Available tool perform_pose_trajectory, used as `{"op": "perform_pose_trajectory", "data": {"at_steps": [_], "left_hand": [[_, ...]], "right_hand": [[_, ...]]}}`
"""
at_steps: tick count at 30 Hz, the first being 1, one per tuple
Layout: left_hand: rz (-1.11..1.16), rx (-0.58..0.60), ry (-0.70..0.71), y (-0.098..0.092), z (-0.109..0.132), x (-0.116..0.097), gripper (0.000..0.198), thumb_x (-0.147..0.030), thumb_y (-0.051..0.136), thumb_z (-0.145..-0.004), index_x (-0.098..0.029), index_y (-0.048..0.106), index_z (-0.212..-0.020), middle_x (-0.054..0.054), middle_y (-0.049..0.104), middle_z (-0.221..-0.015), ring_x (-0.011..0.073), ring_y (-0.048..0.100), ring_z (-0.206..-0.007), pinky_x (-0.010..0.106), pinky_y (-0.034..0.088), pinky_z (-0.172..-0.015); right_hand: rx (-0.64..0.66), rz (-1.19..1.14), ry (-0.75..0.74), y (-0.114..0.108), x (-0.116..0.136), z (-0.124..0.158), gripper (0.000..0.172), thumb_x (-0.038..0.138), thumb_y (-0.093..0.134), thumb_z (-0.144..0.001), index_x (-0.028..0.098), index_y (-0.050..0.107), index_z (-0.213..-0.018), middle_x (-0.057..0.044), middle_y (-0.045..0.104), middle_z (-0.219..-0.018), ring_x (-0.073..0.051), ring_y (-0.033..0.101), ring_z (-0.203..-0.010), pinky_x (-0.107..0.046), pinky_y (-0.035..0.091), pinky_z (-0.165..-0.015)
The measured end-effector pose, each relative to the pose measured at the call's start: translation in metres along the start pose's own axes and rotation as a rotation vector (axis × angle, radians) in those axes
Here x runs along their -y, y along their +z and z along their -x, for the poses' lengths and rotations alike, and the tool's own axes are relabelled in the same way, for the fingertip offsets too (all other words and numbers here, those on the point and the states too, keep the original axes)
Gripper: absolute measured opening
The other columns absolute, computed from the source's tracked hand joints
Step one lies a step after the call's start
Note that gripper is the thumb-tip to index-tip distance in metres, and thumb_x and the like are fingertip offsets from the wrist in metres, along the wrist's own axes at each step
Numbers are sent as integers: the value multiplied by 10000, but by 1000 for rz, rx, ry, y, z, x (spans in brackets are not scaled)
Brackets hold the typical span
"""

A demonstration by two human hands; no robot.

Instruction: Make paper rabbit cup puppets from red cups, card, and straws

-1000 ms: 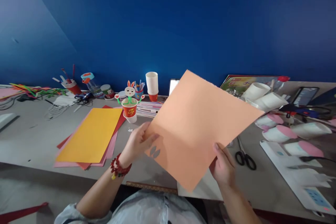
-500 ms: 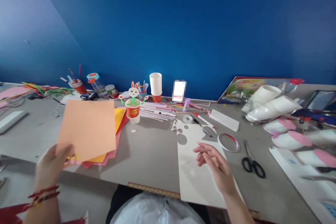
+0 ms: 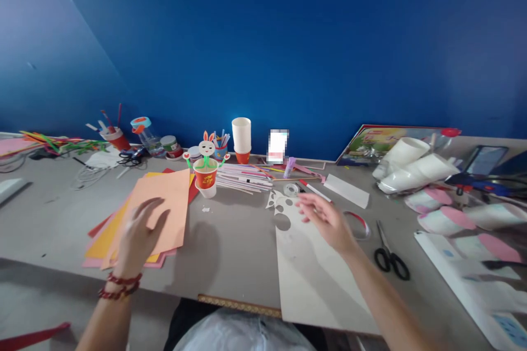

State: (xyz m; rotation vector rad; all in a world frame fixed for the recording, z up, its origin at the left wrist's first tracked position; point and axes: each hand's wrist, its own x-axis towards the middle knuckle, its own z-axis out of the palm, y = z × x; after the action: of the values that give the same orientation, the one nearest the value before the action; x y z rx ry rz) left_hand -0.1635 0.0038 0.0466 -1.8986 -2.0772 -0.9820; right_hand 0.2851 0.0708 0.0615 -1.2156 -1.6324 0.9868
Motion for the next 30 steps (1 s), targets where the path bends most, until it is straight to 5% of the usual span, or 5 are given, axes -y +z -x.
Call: {"op": "perform_pose_trajectory", "data": {"at_steps": [6, 12, 18, 23, 30], "left_hand": [[437, 239, 293, 44, 3, -96, 196, -258, 506, -964, -217, 631, -1110, 88, 665, -1161, 216, 617, -1114, 390, 500, -986], [592, 408, 362, 55, 18, -127, 193, -168, 533, -935, -218, 645, -1083, 84, 680, -1135, 190, 634, -1063, 347, 525, -930], [689, 476, 363, 57, 20, -133, 190, -139, 518, -927, -213, 660, -1029, 81, 704, -1042, 189, 654, -996, 333, 548, -870], [722, 457, 284, 60, 10, -135, 232, -188, 515, -947, -234, 626, -1146, 91, 674, -1146, 203, 630, -1072, 368, 535, -930], [651, 255, 165, 68, -12, -154, 765, -346, 665, -868, -251, 248, -1503, 168, 344, -1535, 315, 371, -1409, 488, 448, -1066]], "right_hand": [[-15, 212, -154, 87, 2, -156, 712, 414, 725, -799, 206, 429, -1413, -172, 542, -1394, -292, 588, -1217, -437, 527, -975], [-201, 318, -87, 158, -12, -240, 935, 375, 815, -683, 95, 341, -1439, -275, 511, -1389, -407, 525, -1271, -534, 431, -1039], [-258, 327, -85, 166, -16, -250, 769, 363, 788, -709, 90, 430, -1332, -258, 620, -1247, -403, 627, -1123, -510, 507, -914], [-229, 318, -175, 133, 2, -240, 663, 455, 769, -715, 186, 496, -1256, -169, 667, -1209, -349, 655, -1075, -454, 538, -861], [-1, 9, -236, 73, 26, -146, 554, 449, 791, -710, 192, 569, -1148, -108, 720, -1040, -286, 697, -906, -377, 575, -753]]}}
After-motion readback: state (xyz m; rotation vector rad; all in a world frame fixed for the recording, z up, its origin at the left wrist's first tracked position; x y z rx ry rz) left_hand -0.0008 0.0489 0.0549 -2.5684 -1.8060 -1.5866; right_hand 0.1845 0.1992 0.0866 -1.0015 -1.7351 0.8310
